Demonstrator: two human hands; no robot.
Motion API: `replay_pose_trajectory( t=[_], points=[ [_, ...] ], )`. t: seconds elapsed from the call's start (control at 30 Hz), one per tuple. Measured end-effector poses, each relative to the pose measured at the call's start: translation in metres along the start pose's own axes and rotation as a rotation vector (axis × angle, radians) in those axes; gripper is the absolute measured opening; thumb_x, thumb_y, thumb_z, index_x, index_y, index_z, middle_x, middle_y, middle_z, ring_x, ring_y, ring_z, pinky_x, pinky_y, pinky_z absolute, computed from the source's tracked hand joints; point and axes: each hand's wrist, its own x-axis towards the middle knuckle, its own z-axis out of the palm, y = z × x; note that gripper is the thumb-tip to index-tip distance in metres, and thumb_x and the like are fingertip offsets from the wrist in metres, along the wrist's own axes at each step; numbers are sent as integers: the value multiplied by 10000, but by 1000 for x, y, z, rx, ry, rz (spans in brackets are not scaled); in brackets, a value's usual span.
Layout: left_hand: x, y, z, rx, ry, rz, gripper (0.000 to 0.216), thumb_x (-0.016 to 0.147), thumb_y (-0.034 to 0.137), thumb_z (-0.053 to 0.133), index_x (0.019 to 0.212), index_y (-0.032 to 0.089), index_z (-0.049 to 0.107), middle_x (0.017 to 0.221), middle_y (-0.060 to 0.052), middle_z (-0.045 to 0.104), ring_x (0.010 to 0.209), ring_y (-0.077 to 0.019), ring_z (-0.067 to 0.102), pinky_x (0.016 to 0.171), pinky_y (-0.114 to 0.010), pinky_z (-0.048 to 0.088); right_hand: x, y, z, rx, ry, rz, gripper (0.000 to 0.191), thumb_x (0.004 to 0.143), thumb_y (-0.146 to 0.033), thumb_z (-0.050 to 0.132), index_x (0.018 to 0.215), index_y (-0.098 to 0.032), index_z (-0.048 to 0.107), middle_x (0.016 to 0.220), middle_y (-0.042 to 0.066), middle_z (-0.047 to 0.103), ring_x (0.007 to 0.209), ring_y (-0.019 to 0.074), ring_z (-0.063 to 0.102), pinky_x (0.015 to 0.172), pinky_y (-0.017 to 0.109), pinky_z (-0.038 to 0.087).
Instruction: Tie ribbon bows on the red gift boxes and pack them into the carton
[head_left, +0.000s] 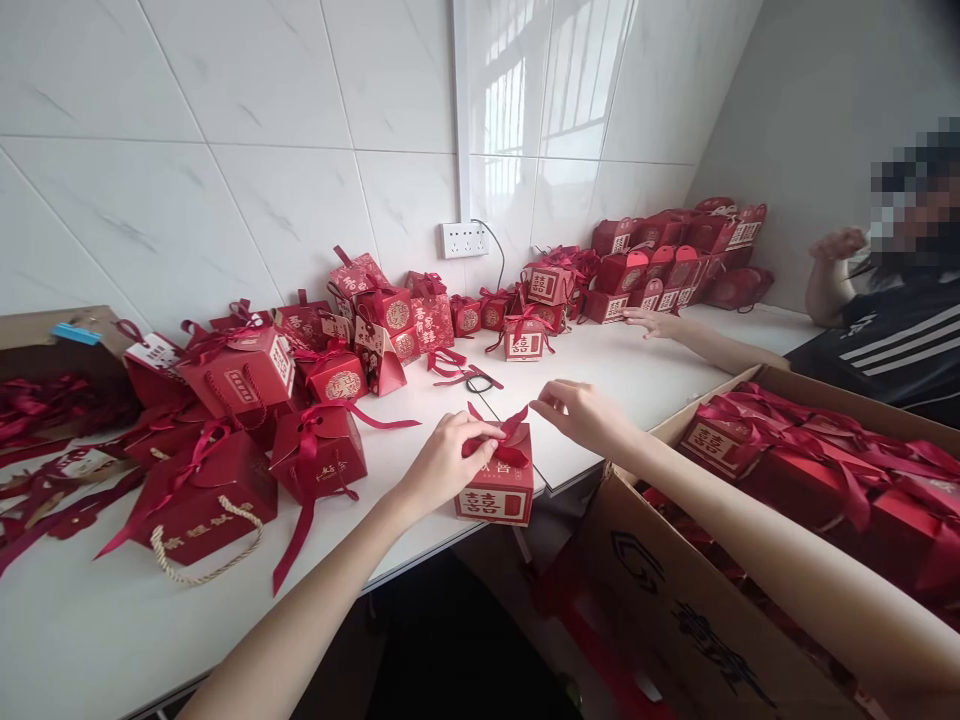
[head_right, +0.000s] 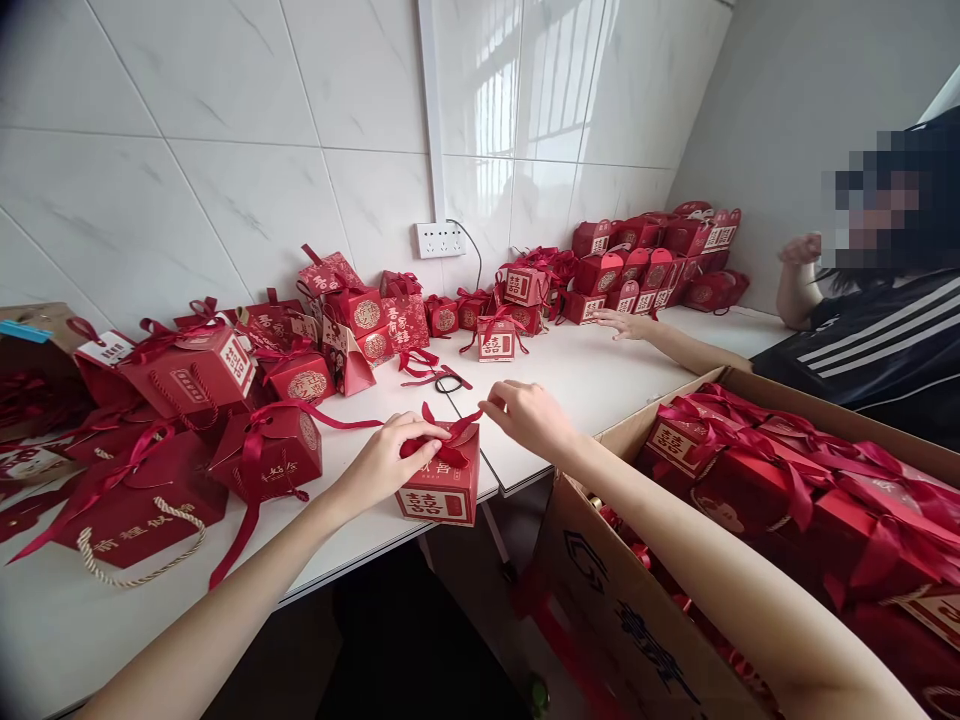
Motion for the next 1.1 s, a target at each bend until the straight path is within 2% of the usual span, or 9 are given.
replay_pose_trajectory(
  t=[0.07, 0.13, 0.2, 0.3, 0.43, 0.6, 0.8, 0.93, 1.1],
  points=[
    [0, 0, 1, -42, 4, -8, 214, 848, 289, 502, 980, 236, 662, 867, -34, 585, 955, -202, 535, 871, -341, 435, -8, -20, -10, 228, -175, 151, 421, 912, -439, 361, 645, -172, 548, 585, 16, 555, 538, 126, 483, 566, 256, 351],
    [0, -1, 2, -128, 30, -25, 221, 837, 314, 513, 1003, 232, 634, 908, -32, 585, 931, -188, 544, 858, -325, 440, -15, -35, -13, 401, -335, 204, 510, 893, -535, 315, 568, -179, 480, 514, -16, 463, 495, 103, 416, 520, 243, 316],
    [-2, -4, 2, -227, 115, -90, 254, 816, 348, 528, 1026, 219, 588, 970, -33, 571, 884, -167, 551, 810, -296, 453, -19, -43, -11, 488, -396, 225, 522, 853, -589, 346, 535, -181, 410, 503, -37, 389, 490, 88, 351, 499, 241, 279],
    [-9, -11, -2, -295, 234, -234, 237, 797, 403, 516, 905, 192, 531, 875, -12, 552, 765, -140, 533, 701, -260, 446, -21, -45, -5, 562, -382, 245, 475, 808, -575, 429, 547, -180, 391, 522, -53, 342, 506, 77, 303, 498, 243, 249],
    [-16, -15, -9, -296, 65, -297, 339, 827, 472, 430, 640, 190, 411, 607, 40, 429, 599, -117, 447, 598, -244, 384, -18, -40, -1, 680, -416, 279, 428, 762, -534, 505, 548, -185, 379, 524, -60, 353, 504, 70, 296, 497, 242, 246],
    [-15, -16, -9, -340, -22, -255, 304, 804, 448, 476, 657, 184, 442, 634, 37, 446, 605, -114, 430, 582, -237, 358, -15, -26, 6, 837, -476, 289, 425, 752, -577, 519, 655, -164, 494, 574, -35, 474, 536, 86, 401, 531, 247, 321],
    [-15, -20, -7, -463, -62, -269, 317, 799, 435, 467, 621, 192, 370, 594, 55, 356, 550, -94, 336, 546, -230, 309, -14, -14, 15, 1144, -473, 386, 427, 692, -557, 639, 765, -145, 551, 722, -1, 553, 671, 112, 531, 687, 291, 479],
    [-16, -20, -8, -513, -75, -259, 328, 796, 437, 464, 616, 195, 337, 599, 58, 332, 547, -89, 315, 542, -226, 305, -15, -10, 17, 1265, -499, 395, 431, 706, -538, 657, 814, -134, 552, 782, 20, 584, 748, 134, 580, 777, 326, 493],
    [-17, -24, -7, -477, -66, -244, 319, 797, 431, 460, 623, 194, 335, 591, 59, 330, 540, -86, 307, 527, -224, 299, -20, -2, 23, 1389, -508, 376, 401, 704, -501, 690, 779, -138, 538, 803, 29, 596, 766, 138, 587, 799, 340, 493]
  ],
)
